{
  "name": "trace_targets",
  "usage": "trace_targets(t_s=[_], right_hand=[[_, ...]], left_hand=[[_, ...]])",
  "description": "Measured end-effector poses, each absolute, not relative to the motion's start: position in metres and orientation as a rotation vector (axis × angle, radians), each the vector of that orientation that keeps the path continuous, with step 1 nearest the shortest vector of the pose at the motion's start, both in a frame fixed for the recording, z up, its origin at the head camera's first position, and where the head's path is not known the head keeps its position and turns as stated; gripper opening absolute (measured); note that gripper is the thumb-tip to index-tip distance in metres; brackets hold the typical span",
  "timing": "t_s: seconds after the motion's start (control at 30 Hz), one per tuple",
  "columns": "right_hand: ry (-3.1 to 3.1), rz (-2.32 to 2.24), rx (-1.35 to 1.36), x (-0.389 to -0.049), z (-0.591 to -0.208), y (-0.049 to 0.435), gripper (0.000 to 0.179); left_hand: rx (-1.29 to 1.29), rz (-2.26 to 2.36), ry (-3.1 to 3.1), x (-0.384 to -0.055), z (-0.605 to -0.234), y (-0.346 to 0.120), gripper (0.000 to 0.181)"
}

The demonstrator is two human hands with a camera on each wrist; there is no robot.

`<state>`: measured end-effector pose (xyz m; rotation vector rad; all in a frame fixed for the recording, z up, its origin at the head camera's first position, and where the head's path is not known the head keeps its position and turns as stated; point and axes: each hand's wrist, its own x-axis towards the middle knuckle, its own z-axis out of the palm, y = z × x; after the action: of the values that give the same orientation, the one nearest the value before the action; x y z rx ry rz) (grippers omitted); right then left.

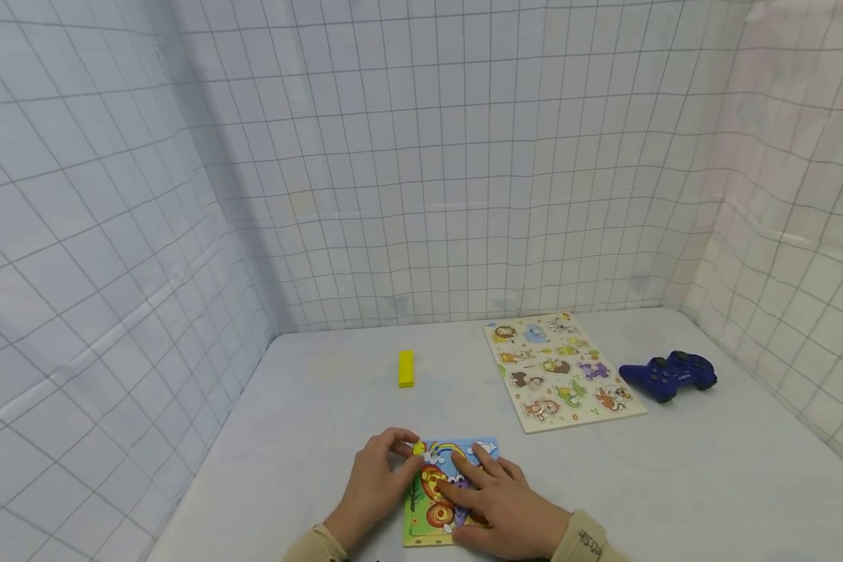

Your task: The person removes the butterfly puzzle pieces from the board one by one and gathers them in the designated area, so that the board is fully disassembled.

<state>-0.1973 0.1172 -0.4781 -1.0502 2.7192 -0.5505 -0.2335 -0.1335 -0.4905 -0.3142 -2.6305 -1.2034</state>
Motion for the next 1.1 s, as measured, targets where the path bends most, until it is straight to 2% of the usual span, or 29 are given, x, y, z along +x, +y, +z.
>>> trace_targets(t_s=[0.13, 0.3, 0.57, 1.1], right_hand=[[2.697, -0.583, -1.045, -0.198, -0.479, 0.118, 0.062], [2.67, -0.623, -1.049, -0.198, -0.479, 0.12, 0.063], [2.669, -0.638, -1.079, -0.198, -0.481, 0.123, 0.063], [2.672, -0.628, -1.056, -0.195, -0.475, 0.121, 0.062]], left_hand=[[-0.186, -1.321, -2.596, -0.236, -0.479, -0.146, 0.019], [-0.061, -1.36, -2.623, -0.241, -0.46, -0.191, 0.019], [0.106, -1.191, -2.908, -0.24, -0.448, -0.252, 0.022], [0.163, -1.02, -3.035, -0.24, -0.449, -0.276, 0.027]])
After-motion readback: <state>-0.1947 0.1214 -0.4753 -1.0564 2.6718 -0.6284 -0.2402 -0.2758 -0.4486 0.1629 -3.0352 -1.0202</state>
